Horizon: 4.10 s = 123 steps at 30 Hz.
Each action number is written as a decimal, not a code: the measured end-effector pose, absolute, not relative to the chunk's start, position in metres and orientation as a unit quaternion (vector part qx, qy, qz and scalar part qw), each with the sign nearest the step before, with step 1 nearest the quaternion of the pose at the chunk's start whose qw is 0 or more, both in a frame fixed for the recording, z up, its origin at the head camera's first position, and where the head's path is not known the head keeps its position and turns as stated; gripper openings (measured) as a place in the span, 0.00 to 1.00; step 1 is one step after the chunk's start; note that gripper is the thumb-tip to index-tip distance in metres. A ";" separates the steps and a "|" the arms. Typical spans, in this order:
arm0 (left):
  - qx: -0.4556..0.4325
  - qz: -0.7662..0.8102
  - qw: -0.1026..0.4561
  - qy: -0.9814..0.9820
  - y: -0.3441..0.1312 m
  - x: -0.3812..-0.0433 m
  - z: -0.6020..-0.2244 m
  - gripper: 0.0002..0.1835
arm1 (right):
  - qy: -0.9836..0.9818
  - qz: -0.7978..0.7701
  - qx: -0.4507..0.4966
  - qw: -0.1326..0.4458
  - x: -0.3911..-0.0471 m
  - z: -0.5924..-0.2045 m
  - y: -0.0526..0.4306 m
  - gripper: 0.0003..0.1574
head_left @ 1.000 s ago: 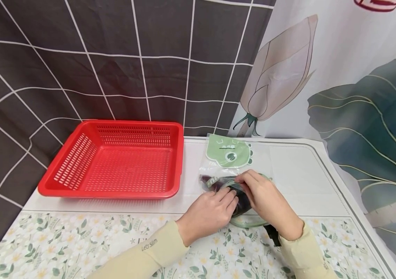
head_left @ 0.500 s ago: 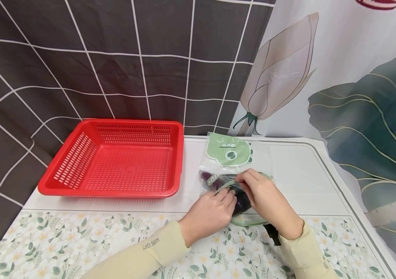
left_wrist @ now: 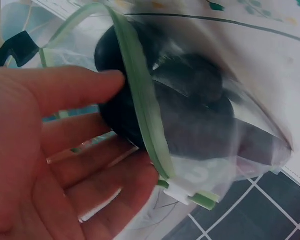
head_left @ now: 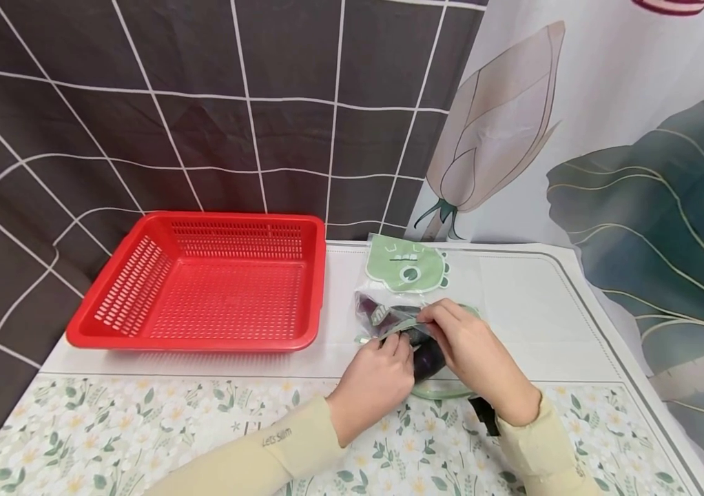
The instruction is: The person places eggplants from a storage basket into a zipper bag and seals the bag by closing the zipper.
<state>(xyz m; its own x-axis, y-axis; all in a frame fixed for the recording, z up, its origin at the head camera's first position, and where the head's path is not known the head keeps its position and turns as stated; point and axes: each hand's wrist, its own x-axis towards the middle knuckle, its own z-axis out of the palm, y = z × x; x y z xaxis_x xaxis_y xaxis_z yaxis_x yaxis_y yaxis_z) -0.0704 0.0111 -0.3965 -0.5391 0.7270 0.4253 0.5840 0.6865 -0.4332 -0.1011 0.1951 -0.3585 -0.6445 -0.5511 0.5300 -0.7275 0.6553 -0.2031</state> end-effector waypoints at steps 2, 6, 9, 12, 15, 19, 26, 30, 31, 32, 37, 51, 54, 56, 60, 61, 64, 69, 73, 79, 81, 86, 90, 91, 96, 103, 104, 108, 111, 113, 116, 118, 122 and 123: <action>-0.367 0.105 0.310 -0.871 0.013 -0.070 -0.397 0.09 | -0.884 0.204 0.361 0.215 -0.101 -0.358 0.195 0.14; -0.356 0.086 0.328 -0.871 0.016 -0.070 -0.397 0.07 | -0.885 0.204 0.361 0.213 -0.100 -0.358 0.195 0.15; -0.356 0.094 0.327 -0.871 0.016 -0.070 -0.397 0.08 | -0.884 0.204 0.363 0.212 -0.100 -0.358 0.195 0.14; -0.364 0.097 0.319 -0.870 0.014 -0.071 -0.398 0.09 | -0.884 0.205 0.363 0.213 -0.101 -0.358 0.195 0.14; -0.375 0.088 0.316 -0.867 0.010 -0.071 -0.398 0.09 | -0.883 0.205 0.363 0.216 -0.101 -0.358 0.195 0.14; -0.397 0.068 0.327 -0.855 0.003 -0.071 -0.398 0.08 | -0.882 0.205 0.362 0.221 -0.101 -0.358 0.196 0.15; -0.424 -0.042 0.326 -0.844 -0.021 -0.073 -0.389 0.05 | -0.883 0.204 0.361 0.221 -0.101 -0.359 0.196 0.16; -0.380 -0.092 0.303 -0.869 -0.036 -0.077 -0.385 0.08 | -0.885 0.203 0.359 0.217 -0.102 -0.359 0.197 0.16; -0.364 -0.099 0.297 -0.877 -0.039 -0.079 -0.384 0.11 | -0.885 0.202 0.359 0.217 -0.102 -0.359 0.197 0.16; -0.349 -0.105 0.288 -0.886 -0.041 -0.080 -0.384 0.15 | -0.886 0.201 0.358 0.216 -0.102 -0.359 0.197 0.16; -0.301 -0.107 0.255 -0.913 -0.045 -0.082 -0.384 0.15 | -0.888 0.200 0.355 0.212 -0.101 -0.359 0.198 0.16; -0.265 -0.078 0.263 -0.924 -0.039 -0.086 -0.395 0.08 | -0.890 0.198 0.352 0.211 -0.100 -0.358 0.196 0.14; -0.264 -0.081 0.254 -0.927 -0.039 -0.086 -0.393 0.08 | -0.894 0.198 0.347 0.204 -0.100 -0.358 0.196 0.12; -0.265 -0.086 0.249 -0.928 -0.040 -0.086 -0.392 0.07 | -0.896 0.199 0.342 0.201 -0.099 -0.357 0.196 0.12; -0.269 -0.101 0.247 -0.925 -0.043 -0.087 -0.389 0.08 | -0.899 0.201 0.335 0.197 -0.098 -0.357 0.195 0.11; -0.270 -0.104 0.247 -0.925 -0.044 -0.087 -0.388 0.08 | -0.899 0.201 0.334 0.198 -0.098 -0.357 0.195 0.11; -0.273 -0.124 0.244 -0.922 -0.047 -0.087 -0.383 0.07 | -0.898 0.202 0.334 0.204 -0.098 -0.357 0.195 0.12; -0.275 -0.186 0.230 -0.915 -0.051 -0.088 -0.376 0.04 | -0.891 0.205 0.340 0.219 -0.099 -0.355 0.194 0.15; -0.275 -0.231 0.228 -0.905 -0.054 -0.089 -0.373 0.04 | -0.885 0.209 0.351 0.225 -0.098 -0.355 0.191 0.18; -0.263 -0.270 0.226 -0.898 -0.056 -0.089 -0.366 0.04 | -0.875 0.215 0.372 0.223 -0.097 -0.351 0.178 0.19; -0.261 -0.277 0.227 -0.897 -0.056 -0.090 -0.364 0.04 | -0.873 0.218 0.377 0.219 -0.097 -0.349 0.173 0.20; -0.264 -0.297 0.235 -0.887 -0.056 -0.091 -0.359 0.04 | -0.869 0.219 0.389 0.213 -0.097 -0.345 0.160 0.22; -0.270 -0.309 0.247 -0.878 -0.054 -0.092 -0.356 0.03 | -0.868 0.218 0.389 0.218 -0.097 -0.342 0.151 0.19; -0.271 -0.311 0.248 -0.876 -0.054 -0.092 -0.356 0.03 | -0.869 0.216 0.387 0.221 -0.096 -0.342 0.149 0.17; -0.282 -0.320 0.251 -0.869 -0.053 -0.092 -0.355 0.03 | -0.872 0.222 0.371 0.229 -0.096 -0.342 0.143 0.10; -0.294 -0.321 0.262 -0.861 -0.052 -0.093 -0.356 0.02 | -0.868 0.240 0.361 0.242 -0.095 -0.344 0.143 0.08; -0.295 -0.321 0.263 -0.860 -0.052 -0.093 -0.356 0.02 | -0.867 0.242 0.360 0.244 -0.095 -0.345 0.142 0.08; -0.298 -0.326 0.266 -0.857 -0.053 -0.094 -0.356 0.02 | -0.866 0.244 0.359 0.248 -0.095 -0.345 0.142 0.07; -0.300 -0.331 0.268 -0.854 -0.053 -0.094 -0.357 0.02 | -0.865 0.246 0.361 0.248 -0.095 -0.345 0.143 0.07; -0.302 -0.334 0.270 -0.851 -0.053 -0.094 -0.356 0.02 | -0.864 0.247 0.363 0.246 -0.096 -0.344 0.144 0.07; -0.307 -0.337 0.273 -0.847 -0.052 -0.094 -0.356 0.02 | -0.866 0.246 0.363 0.242 -0.095 -0.343 0.145 0.06; -0.311 -0.340 0.276 -0.844 -0.052 -0.094 -0.355 0.03 | -0.867 0.245 0.363 0.238 -0.095 -0.342 0.146 0.06; -0.316 -0.345 0.282 -0.838 -0.052 -0.093 -0.355 0.03 | -0.865 0.248 0.364 0.239 -0.095 -0.340 0.147 0.06; -0.317 -0.346 0.283 -0.836 -0.052 -0.094 -0.355 0.03 | -0.864 0.249 0.365 0.240 -0.095 -0.340 0.148 0.06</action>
<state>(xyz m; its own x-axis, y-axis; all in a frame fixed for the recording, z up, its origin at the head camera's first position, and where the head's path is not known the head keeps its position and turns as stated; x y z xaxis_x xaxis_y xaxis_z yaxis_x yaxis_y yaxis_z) -0.0935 -0.0517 -0.3553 -0.6378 0.3348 0.6936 0.7270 0.5590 0.3987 -0.0953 0.1478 -0.3400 -0.6181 -0.5112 0.5972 -0.7505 0.6098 -0.2548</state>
